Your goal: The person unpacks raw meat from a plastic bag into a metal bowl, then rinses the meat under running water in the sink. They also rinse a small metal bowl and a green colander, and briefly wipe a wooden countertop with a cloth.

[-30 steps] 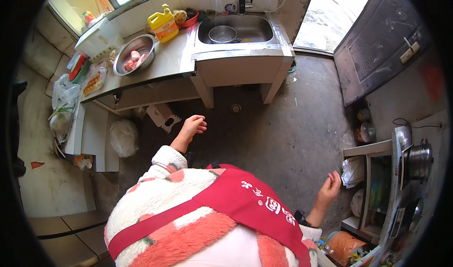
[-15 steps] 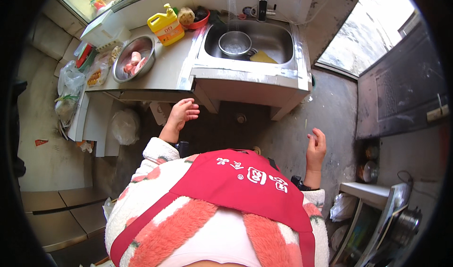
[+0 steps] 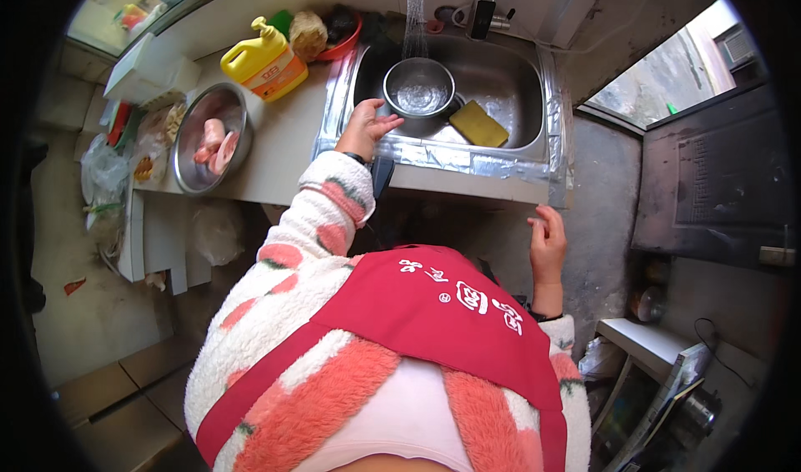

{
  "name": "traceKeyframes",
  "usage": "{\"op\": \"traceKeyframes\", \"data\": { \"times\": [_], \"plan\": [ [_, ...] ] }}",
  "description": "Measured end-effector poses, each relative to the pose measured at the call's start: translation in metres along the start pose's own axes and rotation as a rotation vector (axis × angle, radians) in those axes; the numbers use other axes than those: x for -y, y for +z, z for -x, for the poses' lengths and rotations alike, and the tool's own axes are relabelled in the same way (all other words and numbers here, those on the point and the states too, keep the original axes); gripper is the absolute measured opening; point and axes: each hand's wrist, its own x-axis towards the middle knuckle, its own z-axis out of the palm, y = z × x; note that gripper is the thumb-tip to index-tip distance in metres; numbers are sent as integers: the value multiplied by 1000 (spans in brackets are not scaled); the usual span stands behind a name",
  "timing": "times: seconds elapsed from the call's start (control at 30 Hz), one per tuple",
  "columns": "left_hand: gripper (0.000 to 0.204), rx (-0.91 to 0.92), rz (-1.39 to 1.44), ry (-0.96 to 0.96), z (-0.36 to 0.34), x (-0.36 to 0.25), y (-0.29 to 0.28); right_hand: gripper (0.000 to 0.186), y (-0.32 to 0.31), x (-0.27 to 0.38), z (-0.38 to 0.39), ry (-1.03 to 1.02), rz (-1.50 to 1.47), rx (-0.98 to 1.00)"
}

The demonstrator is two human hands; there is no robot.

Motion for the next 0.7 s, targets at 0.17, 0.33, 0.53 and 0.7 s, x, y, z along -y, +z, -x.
{"op": "traceKeyframes", "data": {
  "times": [0.17, 0.33, 0.53, 0.7],
  "plan": [
    [38, -146, -108, -97, -83, -6, 12, 20, 11, 6, -6, 141, 32, -110],
    [41, -249, -276, -231, -147, 9, 1, 21, 13, 1, 2, 330, 5, -161],
    [43, -190, -357, -348, -200, 24, -19, 20, 5, -14, -29, 346, -15, -99],
    [23, -196, -409, -317, -206, 32, -21, 20, 0, -22, -68, 272, -14, -39]
  ]
}}
